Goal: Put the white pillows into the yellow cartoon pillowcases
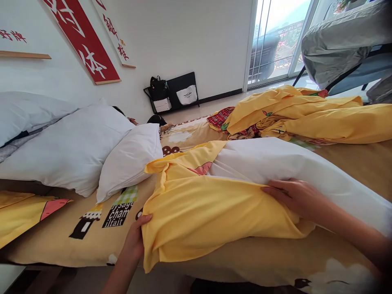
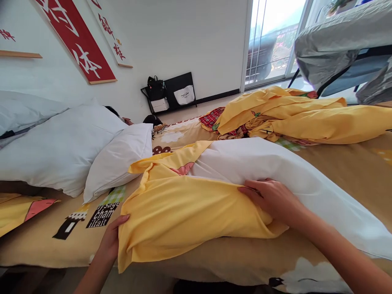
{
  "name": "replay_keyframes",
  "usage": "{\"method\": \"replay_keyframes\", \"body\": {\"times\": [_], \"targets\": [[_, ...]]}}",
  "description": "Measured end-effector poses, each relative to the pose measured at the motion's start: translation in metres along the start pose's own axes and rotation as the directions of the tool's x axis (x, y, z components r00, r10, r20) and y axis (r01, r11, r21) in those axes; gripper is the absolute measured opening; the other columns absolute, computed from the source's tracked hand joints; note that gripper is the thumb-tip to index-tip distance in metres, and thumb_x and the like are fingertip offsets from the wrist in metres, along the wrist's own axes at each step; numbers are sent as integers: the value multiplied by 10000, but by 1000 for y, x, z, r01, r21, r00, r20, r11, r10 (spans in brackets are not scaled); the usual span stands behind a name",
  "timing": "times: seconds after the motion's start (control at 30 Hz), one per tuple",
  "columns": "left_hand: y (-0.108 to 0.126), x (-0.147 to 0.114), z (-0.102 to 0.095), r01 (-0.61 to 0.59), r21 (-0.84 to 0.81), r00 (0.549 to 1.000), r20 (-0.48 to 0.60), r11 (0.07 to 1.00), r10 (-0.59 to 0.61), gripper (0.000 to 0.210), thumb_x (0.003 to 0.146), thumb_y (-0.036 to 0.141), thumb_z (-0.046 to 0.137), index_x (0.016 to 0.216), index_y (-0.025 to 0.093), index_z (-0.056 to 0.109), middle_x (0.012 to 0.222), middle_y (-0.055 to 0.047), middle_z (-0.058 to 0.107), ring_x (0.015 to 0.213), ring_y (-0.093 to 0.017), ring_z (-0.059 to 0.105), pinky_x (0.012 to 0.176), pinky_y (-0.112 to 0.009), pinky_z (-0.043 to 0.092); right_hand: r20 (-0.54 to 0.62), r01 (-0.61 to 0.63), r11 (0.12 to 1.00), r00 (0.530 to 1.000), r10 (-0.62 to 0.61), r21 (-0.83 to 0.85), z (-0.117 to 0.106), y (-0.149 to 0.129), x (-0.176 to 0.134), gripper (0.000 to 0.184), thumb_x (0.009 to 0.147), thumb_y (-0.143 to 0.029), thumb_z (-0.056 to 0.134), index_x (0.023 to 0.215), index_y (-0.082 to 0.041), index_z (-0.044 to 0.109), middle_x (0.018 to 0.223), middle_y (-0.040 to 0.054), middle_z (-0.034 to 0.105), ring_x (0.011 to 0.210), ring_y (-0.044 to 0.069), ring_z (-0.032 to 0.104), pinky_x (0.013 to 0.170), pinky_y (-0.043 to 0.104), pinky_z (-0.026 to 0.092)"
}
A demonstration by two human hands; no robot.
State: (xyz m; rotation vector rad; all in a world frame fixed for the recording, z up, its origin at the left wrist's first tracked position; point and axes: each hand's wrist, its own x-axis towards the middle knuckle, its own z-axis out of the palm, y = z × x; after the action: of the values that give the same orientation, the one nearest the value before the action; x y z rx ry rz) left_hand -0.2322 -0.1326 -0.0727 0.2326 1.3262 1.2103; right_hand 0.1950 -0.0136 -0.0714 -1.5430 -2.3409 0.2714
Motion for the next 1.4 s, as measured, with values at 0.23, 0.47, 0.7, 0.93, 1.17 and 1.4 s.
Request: {"method": "replay_keyframes", "body": {"times": [0.23,0.47,0.7,0.93,1.17,1.4], "targets": [[-1,-7,-6,-200,115,980,-4,973,201,670,561,314,765,1204,219,604,1021,-77,732,977,-313,691,856,-400,563,-27,-6,1000,1000,5,-23,-5,-5,-4,420,968,-443,333,831,-245,677,797,56,701,749,249,631,627,305,388],[-9,-9,-42,-454,622,889,271,638,368,382,692,528,719,749,151,720,858,-97,718,876,-284,648,772,-329,521,-289,39,985,953,-87,-169,-3,-36,-10,354,971,-367,346,820,-207,623,824,91,660,802,264,587,732,368,401],[-14,-19,-35,-564,676,786,263,475,559,429,705,464,736,1037,203,665,1089,-112,666,1007,-281,612,855,-315,497,-463,636,752,621,-632,-175,7,-139,-30,193,907,-87,412,908,-157,591,910,99,618,864,216,533,788,356,387],[-20,-10,-24,-568,618,817,341,544,464,521,639,380,801,1108,206,654,1150,-109,669,1086,-310,609,932,-349,496,-200,791,611,595,-778,-22,47,-197,-11,94,926,-244,501,874,-178,542,813,29,588,767,168,476,675,321,327],[-18,-3,-22,-475,527,878,338,705,340,480,689,482,756,1059,184,682,1047,-88,720,963,-285,657,823,-336,530,-107,745,665,658,-745,-52,70,-198,9,433,857,-573,585,986,-160,584,968,47,634,943,212,515,836,367,379],[-27,3,-29,-494,489,867,222,719,446,481,691,554,742,976,168,705,1084,-86,717,1060,-276,625,909,-317,501,-303,804,562,496,-814,-195,89,-211,-17,239,922,-377,547,926,-144,596,971,69,611,880,195,509,750,351,371]]}}
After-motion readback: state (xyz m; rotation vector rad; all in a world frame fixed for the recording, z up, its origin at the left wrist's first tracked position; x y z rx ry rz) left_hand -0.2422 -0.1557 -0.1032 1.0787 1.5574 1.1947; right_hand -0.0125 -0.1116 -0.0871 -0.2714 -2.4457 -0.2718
